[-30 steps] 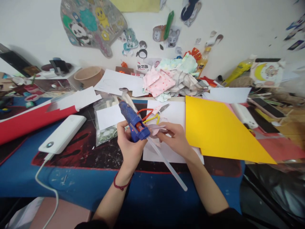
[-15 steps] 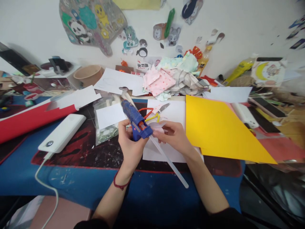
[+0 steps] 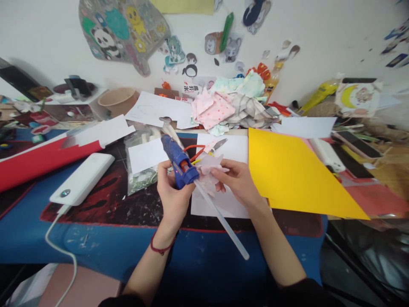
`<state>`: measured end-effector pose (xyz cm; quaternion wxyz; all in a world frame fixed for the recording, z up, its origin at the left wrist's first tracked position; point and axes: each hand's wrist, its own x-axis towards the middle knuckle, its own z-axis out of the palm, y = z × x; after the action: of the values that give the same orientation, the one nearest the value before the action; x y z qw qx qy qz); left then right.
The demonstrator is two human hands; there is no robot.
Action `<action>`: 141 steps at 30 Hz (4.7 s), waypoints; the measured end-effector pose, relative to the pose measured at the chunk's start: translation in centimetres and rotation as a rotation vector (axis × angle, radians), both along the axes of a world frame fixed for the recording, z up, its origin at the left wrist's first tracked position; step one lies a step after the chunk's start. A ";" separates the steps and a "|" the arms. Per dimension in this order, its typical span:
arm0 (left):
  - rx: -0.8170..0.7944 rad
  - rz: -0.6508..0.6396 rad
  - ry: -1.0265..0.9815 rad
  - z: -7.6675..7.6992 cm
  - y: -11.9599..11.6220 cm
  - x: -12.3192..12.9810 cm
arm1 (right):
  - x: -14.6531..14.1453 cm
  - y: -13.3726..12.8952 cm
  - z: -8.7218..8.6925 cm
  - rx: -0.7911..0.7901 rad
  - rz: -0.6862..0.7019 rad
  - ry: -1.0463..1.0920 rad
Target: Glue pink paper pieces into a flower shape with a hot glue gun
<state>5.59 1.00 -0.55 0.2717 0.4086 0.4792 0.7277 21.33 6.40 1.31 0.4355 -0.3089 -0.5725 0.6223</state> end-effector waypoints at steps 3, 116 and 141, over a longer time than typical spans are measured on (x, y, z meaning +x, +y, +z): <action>-0.011 -0.013 -0.011 0.0 0.0 0.0 | 0.0 0.1 -0.1 0.001 0.017 -0.008; -0.577 -0.673 0.074 1.4 0.4 2.6 | 11.2 -5.5 -2.0 1.890 -0.344 -1.138; -0.600 -0.730 -0.021 2.5 0.0 2.5 | 11.2 -5.6 -2.6 1.699 -0.569 -1.012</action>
<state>8.05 0.96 1.99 0.6206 0.4463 0.4905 0.4183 32.51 0.76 -1.28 0.3492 -0.2491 -0.8458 -0.3171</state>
